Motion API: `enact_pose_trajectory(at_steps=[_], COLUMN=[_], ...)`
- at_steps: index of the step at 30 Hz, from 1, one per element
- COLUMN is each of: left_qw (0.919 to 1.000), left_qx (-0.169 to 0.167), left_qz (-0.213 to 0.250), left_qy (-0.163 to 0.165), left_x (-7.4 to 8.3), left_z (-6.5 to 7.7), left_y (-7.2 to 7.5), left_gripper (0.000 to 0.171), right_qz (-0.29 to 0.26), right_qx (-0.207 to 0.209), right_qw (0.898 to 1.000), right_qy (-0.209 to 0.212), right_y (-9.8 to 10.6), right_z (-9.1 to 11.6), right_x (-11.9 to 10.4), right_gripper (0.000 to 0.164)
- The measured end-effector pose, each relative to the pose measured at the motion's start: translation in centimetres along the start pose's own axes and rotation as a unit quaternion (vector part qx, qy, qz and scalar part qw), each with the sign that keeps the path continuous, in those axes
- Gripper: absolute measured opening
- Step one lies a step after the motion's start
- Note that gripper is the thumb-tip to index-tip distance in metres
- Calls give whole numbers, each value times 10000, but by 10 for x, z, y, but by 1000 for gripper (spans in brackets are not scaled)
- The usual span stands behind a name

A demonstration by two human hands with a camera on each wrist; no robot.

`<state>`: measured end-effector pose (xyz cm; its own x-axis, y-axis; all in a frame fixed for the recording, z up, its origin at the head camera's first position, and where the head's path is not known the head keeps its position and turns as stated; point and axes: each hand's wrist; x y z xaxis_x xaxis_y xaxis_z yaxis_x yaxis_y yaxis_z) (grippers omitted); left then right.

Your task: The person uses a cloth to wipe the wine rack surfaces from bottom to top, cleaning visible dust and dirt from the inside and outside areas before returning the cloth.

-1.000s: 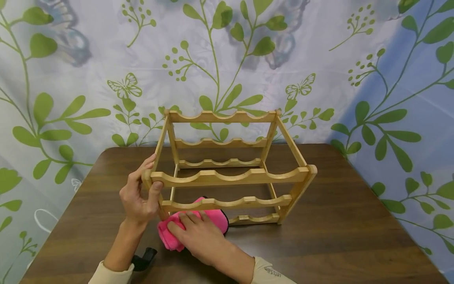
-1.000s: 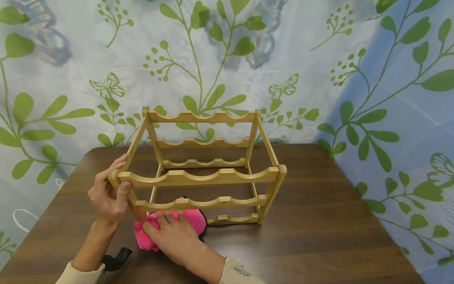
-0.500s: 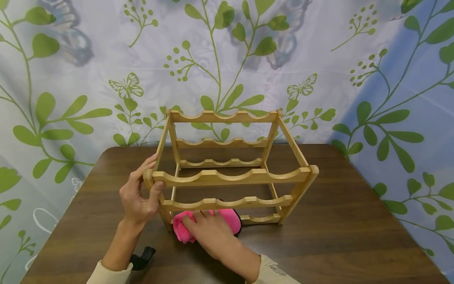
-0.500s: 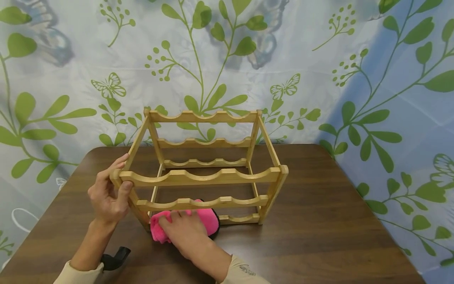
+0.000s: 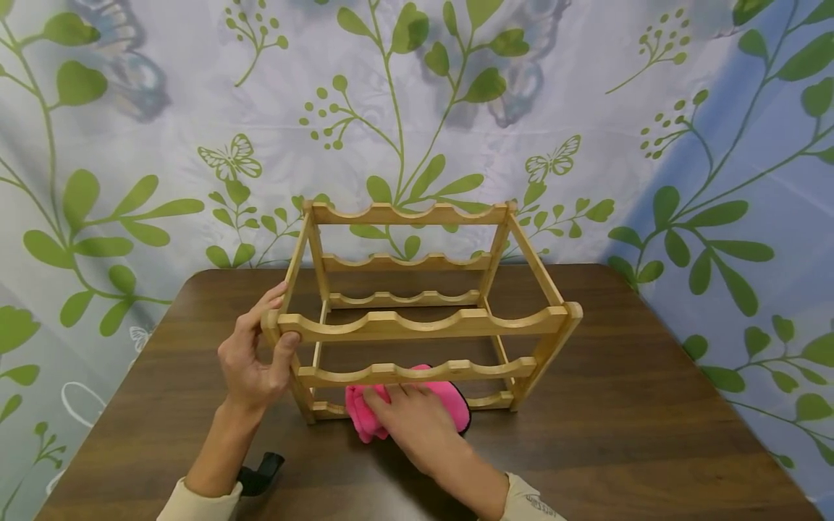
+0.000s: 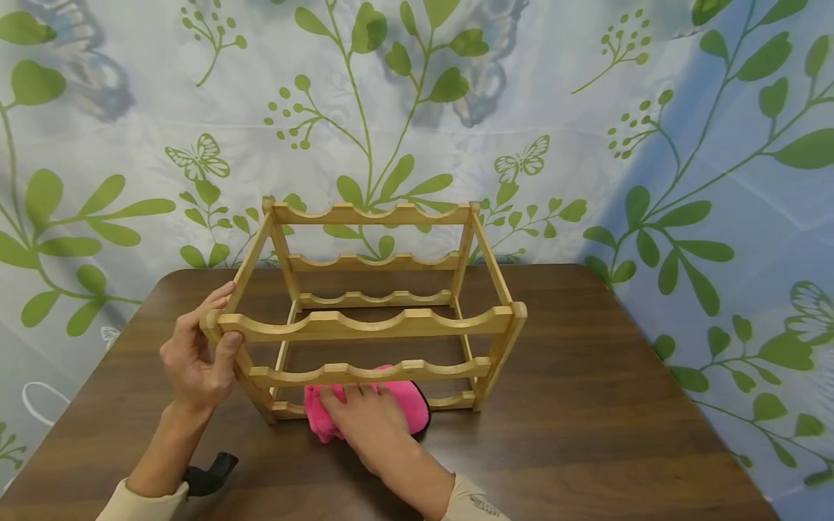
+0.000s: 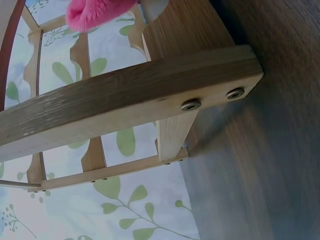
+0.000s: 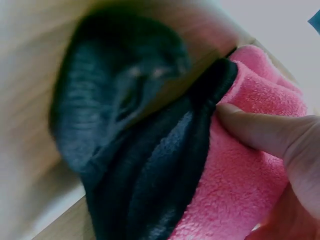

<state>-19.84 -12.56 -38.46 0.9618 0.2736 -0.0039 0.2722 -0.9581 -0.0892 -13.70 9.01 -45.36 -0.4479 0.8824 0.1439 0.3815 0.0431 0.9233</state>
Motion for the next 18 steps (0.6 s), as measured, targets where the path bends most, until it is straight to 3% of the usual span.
enact_pose_trajectory(at_steps=[10,18], left_qw=[10000,9999], left_qx=[43,18], left_qz=[65,-83], left_qy=[-29,-84], left_x=[1,2], left_z=[-3,-1], left_y=[-1,-2], left_gripper=[56,57], right_qz=[-71,14], right_qx=[219,348], right_qw=[9994,9988], right_qy=[-273,-343], right_y=[-2,0], right_z=[22,27], right_x=[26,32], right_gripper=[52,51])
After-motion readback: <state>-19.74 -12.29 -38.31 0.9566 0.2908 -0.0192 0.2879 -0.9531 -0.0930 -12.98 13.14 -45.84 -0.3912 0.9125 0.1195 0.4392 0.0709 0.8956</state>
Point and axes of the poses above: each hand's wrist, its own z-axis away from the middle knuckle, its own y-axis out of the back of the hand, x = y × z, and after that the axes turned 12 degrees about -y, right-handed
